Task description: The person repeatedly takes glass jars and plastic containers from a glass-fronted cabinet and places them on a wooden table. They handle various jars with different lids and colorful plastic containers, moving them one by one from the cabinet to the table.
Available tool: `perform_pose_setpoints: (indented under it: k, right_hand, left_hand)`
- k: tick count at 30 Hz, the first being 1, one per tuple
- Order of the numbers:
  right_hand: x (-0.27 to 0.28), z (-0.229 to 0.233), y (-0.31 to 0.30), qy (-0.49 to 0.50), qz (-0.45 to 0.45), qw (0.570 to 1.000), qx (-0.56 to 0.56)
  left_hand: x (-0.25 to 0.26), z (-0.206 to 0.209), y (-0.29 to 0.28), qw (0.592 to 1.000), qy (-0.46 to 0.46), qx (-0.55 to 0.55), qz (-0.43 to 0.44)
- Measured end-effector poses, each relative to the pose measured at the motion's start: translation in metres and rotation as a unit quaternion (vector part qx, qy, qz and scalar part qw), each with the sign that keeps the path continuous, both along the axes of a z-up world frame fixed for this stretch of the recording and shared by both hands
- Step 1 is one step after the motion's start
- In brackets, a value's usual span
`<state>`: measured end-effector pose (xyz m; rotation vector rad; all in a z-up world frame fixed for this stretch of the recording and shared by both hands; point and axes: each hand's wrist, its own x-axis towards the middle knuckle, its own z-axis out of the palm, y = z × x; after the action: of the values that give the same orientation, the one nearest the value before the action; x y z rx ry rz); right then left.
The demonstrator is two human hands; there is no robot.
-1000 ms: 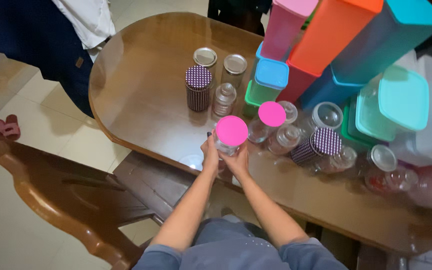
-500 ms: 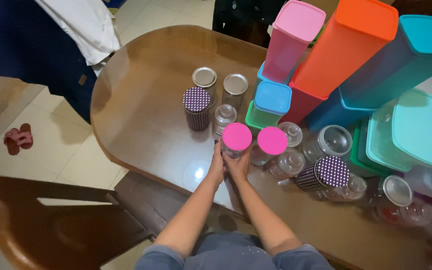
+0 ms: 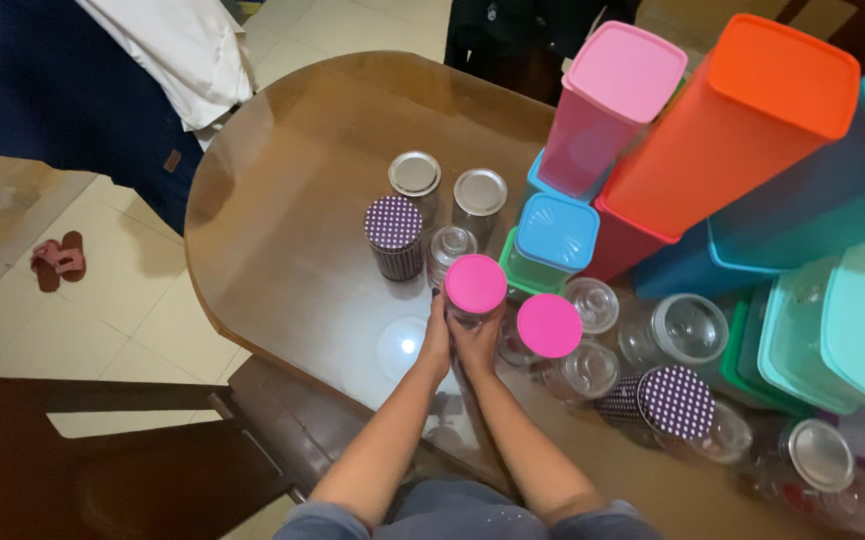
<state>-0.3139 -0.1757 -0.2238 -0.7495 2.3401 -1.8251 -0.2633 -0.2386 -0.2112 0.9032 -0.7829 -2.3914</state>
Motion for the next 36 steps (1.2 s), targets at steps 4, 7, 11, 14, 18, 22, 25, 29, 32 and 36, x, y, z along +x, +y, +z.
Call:
perform_pose_setpoints:
  k: [4,7,11,14,18,22,25,29,32,36]
  right_hand:
    - [-0.01,-0.007,-0.003,-0.034,0.055,0.998,-0.017]
    - [-0.014,-0.015,-0.006,-0.027,0.074,0.997,0.016]
    - [-0.02,-0.031,-0.011,-0.001,0.08,0.996,0.04]
    - [-0.028,-0.048,-0.015,0.047,0.112,0.992,0.031]
    - [-0.034,-0.074,-0.026,-0.01,0.073,0.995,0.062]
    - [-0.023,-0.099,-0.02,-0.068,0.043,0.989,0.121]
    - [-0.002,-0.109,-0.009,-0.012,0.061,0.99,0.126]
    - [0.034,-0.105,-0.008,0.004,0.113,0.988,0.107]
    - [0.066,-0.082,-0.015,-0.124,0.185,0.975,0.005]
    - [0.117,-0.013,-0.024,-0.123,0.259,0.956,-0.066]
  left_hand:
    - [-0.008,-0.002,-0.005,0.999,-0.008,-0.03,0.025]
    - [-0.017,-0.008,-0.011,0.998,-0.006,-0.036,0.058]
    - [-0.024,-0.019,-0.016,0.992,-0.012,-0.058,0.115]
    - [-0.022,-0.029,-0.013,0.991,0.003,-0.058,0.125]
    - [-0.018,-0.04,-0.005,0.987,0.012,-0.06,0.152]
    - [0.013,-0.043,0.015,0.97,-0.081,-0.168,0.156]
    - [0.043,-0.029,0.028,0.964,-0.11,-0.173,0.172]
    - [0.083,0.005,0.044,0.945,-0.105,-0.229,0.207]
    - [0.111,0.043,0.055,0.929,-0.108,-0.255,0.245]
    - [0.167,0.109,0.084,0.851,-0.074,-0.385,0.349]
